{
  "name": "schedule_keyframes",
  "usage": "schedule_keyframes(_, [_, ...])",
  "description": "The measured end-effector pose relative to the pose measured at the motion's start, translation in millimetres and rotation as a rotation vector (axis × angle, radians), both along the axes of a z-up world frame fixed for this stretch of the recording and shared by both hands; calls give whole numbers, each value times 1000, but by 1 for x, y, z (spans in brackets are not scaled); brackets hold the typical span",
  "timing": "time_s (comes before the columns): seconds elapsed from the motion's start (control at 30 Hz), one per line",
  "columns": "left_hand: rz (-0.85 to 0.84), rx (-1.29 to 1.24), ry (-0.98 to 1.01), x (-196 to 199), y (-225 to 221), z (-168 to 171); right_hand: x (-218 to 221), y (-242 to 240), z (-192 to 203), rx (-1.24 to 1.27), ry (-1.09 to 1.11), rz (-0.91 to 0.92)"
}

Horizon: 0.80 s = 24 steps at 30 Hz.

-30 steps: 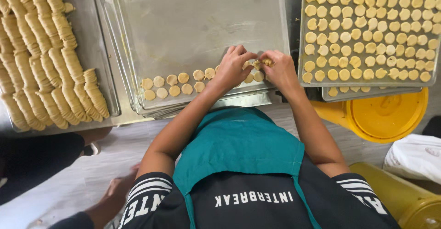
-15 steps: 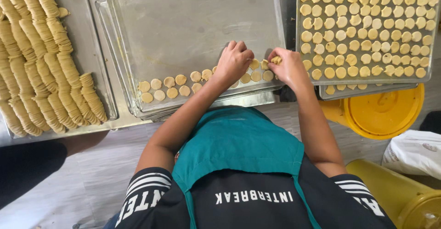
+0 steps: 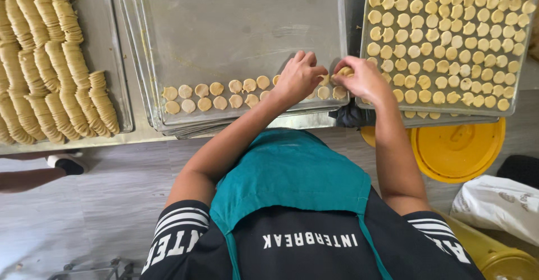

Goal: The person forms cookies by picking up small dough discs from a tray, layering them by hand, and arranging the finished pieces in rows on another baking tray.

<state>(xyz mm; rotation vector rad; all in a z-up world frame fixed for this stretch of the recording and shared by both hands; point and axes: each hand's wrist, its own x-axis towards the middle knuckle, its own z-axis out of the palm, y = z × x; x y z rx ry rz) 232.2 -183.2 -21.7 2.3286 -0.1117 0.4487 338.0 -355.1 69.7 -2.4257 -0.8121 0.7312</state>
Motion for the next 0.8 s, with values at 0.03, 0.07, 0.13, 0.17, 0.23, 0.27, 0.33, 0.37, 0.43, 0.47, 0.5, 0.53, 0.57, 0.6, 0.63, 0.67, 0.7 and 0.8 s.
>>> schedule_keyframes(0.03, [2, 30, -3, 1, -3, -1, -1, 0, -2, 58, -111, 124])
schedule_keyframes(0.07, [5, 61, -6, 2, -5, -1, -2, -1, -3, 46, -126, 115])
schedule_keyframes(0.13, [25, 60, 15, 3, -8, -3, -3, -2, -10, 22, -153, 97])
schedule_keyframes(0.17, [34, 61, 26, 3, -9, -4, -2, -5, -13, 47, -148, 77])
schedule_keyframes(0.23, [35, -5, 39, 2, -11, -8, 1, -11, -20, 97, -136, 35])
schedule_keyframes(0.27, [35, -38, 45, 3, -12, -9, 4, -14, -23, 155, 40, -116])
schedule_keyframes(0.33, [48, -73, 24, 8, -15, -10, 16, -18, -30, 266, 395, -414])
schedule_keyframes(0.37, [54, -90, 13, 11, -18, -11, 20, -21, -32, 398, 485, -456])
schedule_keyframes(0.43, [14, -34, -7, 19, -27, -9, 30, -30, -35, 663, 665, -538])
schedule_keyframes(0.47, [-5, -5, -17, 23, -30, -8, 34, -32, -36, 718, 732, -534])
schedule_keyframes(0.5, [-20, 2, -12, 25, -32, -7, 38, -36, -36, 773, 797, -532])
schedule_keyframes(0.53, [-34, 10, -7, 27, -34, -6, 41, -38, -36, 827, 864, -529])
schedule_keyframes(0.57, [-51, 17, -4, 29, -35, -4, 43, -41, -35, 828, 873, -535])
schedule_keyframes(0.6, [-59, 25, 3, 29, -36, -3, 44, -43, -34, 828, 882, -542])
schedule_keyframes(0.63, [-69, 33, 10, 29, -35, -2, 44, -45, -33, 831, 890, -550])
schedule_keyframes(0.67, [-79, 42, 16, 29, -35, 0, 44, -47, -32, 831, 860, -537])
schedule_keyframes(0.7, [-88, 61, 2, 29, -35, 0, 43, -48, -32, 831, 831, -526])
schedule_keyframes(0.8, [-111, 98, -35, 29, -34, 1, 39, -52, -30, 852, 760, -525])
